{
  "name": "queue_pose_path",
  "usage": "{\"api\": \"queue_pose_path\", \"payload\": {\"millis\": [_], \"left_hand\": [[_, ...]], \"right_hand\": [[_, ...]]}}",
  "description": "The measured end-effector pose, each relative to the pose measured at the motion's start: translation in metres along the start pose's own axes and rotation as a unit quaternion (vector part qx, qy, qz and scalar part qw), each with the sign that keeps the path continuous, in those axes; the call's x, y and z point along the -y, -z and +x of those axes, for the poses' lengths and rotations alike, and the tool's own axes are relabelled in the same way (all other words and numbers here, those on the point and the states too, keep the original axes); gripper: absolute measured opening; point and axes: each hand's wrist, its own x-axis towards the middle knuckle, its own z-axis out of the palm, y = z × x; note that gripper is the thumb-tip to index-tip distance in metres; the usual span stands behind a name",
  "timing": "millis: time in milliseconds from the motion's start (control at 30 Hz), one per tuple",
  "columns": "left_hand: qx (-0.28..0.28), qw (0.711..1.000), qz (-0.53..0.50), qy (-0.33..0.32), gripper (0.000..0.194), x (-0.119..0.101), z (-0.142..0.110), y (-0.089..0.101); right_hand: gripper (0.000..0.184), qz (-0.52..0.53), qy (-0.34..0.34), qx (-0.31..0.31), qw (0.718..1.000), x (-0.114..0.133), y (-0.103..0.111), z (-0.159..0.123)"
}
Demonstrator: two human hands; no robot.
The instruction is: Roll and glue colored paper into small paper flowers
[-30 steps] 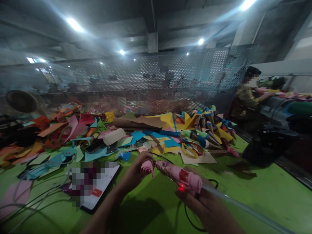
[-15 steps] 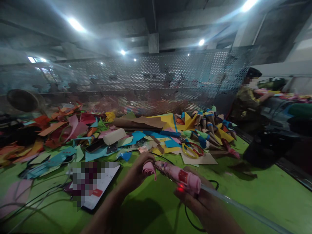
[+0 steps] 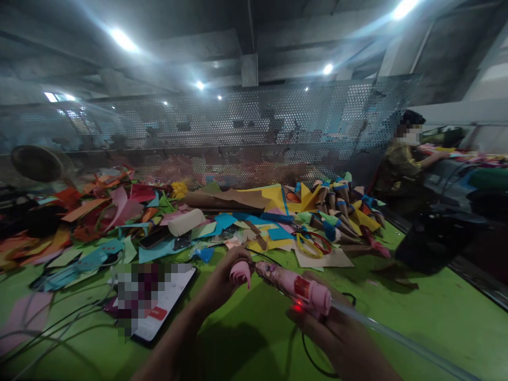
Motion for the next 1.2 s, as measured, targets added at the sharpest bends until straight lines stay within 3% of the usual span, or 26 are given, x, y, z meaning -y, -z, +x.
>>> {"api": "queue_pose_path", "payload": {"millis": [200, 633, 1000, 1200], "left_hand": [[0.006, 1.0, 0.012, -0.009, 0.035, 0.007, -0.002, -0.003], [0.041, 0.998, 0.038, -0.012, 0.013, 0.007, -0.002, -0.002], [0.035, 0.998, -0.052, 0.021, 0.023, -0.003, -0.001, 0.003], [0.029, 0.996, -0.058, 0.057, 0.01, -0.002, -0.002, 0.002]], "right_hand": [[0.032, -0.02, -0.005, 0.036, 0.999, 0.006, -0.002, 0.003], [0.042, 0.003, -0.007, 0.105, 0.994, 0.027, 0.007, 0.015], [0.046, 0.026, -0.025, 0.077, 0.996, 0.014, 0.013, 0.015], [0.054, 0.103, -0.049, 0.074, 0.991, -0.005, 0.02, 0.011]]}}
